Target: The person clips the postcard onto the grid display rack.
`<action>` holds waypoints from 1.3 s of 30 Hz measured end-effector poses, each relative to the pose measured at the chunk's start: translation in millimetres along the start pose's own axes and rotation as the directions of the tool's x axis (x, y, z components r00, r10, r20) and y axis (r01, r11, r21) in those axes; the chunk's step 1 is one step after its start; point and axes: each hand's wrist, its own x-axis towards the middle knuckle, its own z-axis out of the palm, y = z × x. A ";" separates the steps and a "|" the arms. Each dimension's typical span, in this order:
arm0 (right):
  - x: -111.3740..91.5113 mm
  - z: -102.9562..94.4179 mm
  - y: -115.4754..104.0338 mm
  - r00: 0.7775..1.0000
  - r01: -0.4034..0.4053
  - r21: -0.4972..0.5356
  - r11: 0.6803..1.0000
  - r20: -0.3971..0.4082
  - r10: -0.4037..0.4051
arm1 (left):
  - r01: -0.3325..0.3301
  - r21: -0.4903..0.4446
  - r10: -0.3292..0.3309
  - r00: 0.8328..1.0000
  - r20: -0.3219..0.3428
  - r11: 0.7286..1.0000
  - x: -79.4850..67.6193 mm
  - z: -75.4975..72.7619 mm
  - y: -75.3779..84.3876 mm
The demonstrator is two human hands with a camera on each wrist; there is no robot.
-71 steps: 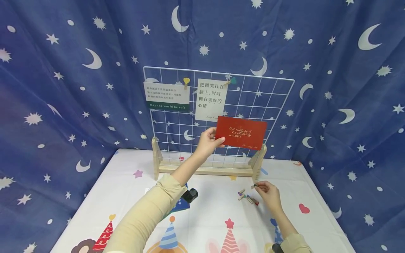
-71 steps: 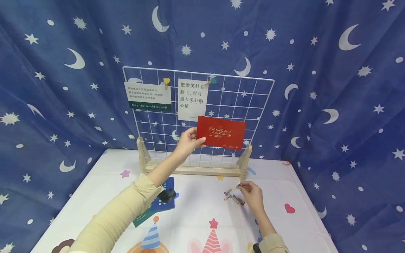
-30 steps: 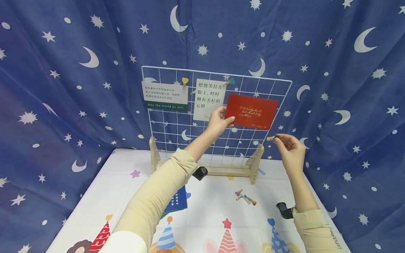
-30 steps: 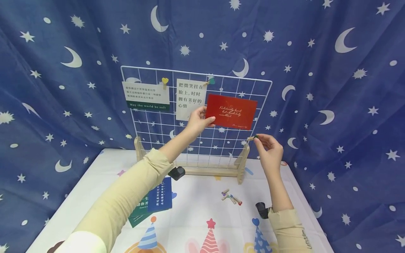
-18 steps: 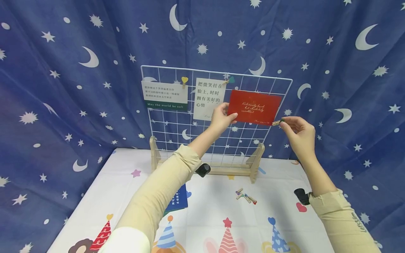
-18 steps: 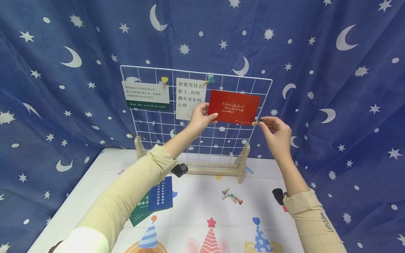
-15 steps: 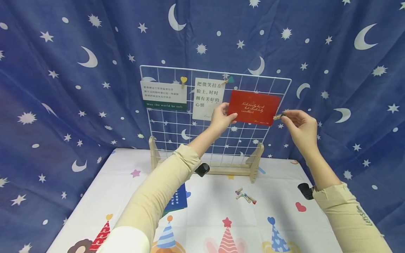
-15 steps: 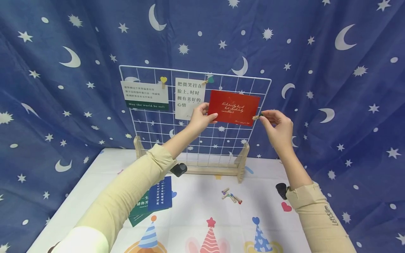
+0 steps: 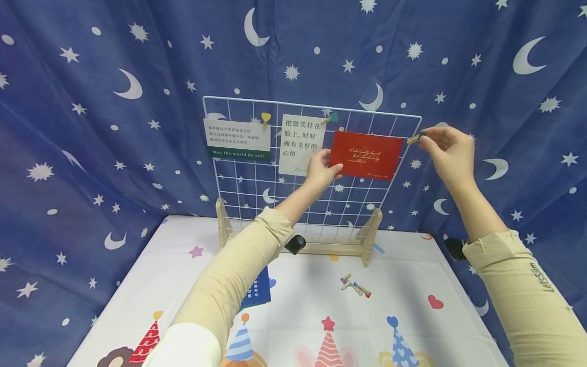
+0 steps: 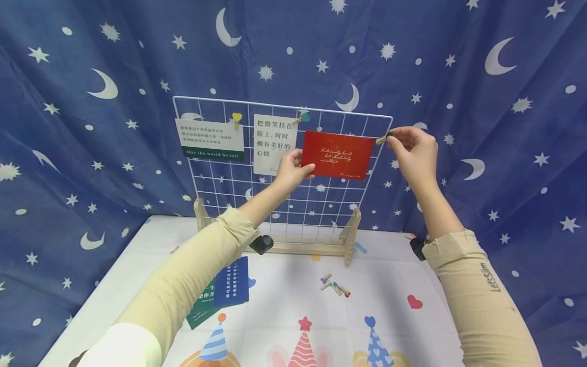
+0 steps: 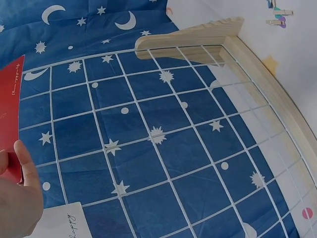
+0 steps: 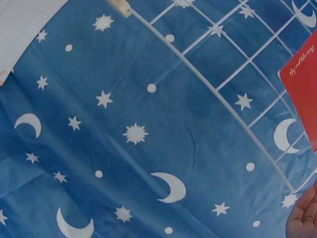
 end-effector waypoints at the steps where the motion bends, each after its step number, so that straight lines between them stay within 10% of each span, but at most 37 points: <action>1: 2.2 0.0 -0.6 1.000 -0.003 -0.005 1.000 0.001 0.003 | -0.001 -0.003 0.001 1.000 -0.004 1.000 0.3 0.4 -0.4; 39: 32.4 42.2 -13.2 0.988 -0.154 -0.174 0.973 -0.006 0.155 | -0.040 -0.007 0.038 0.978 -0.205 0.999 15.8 20.9 -20.0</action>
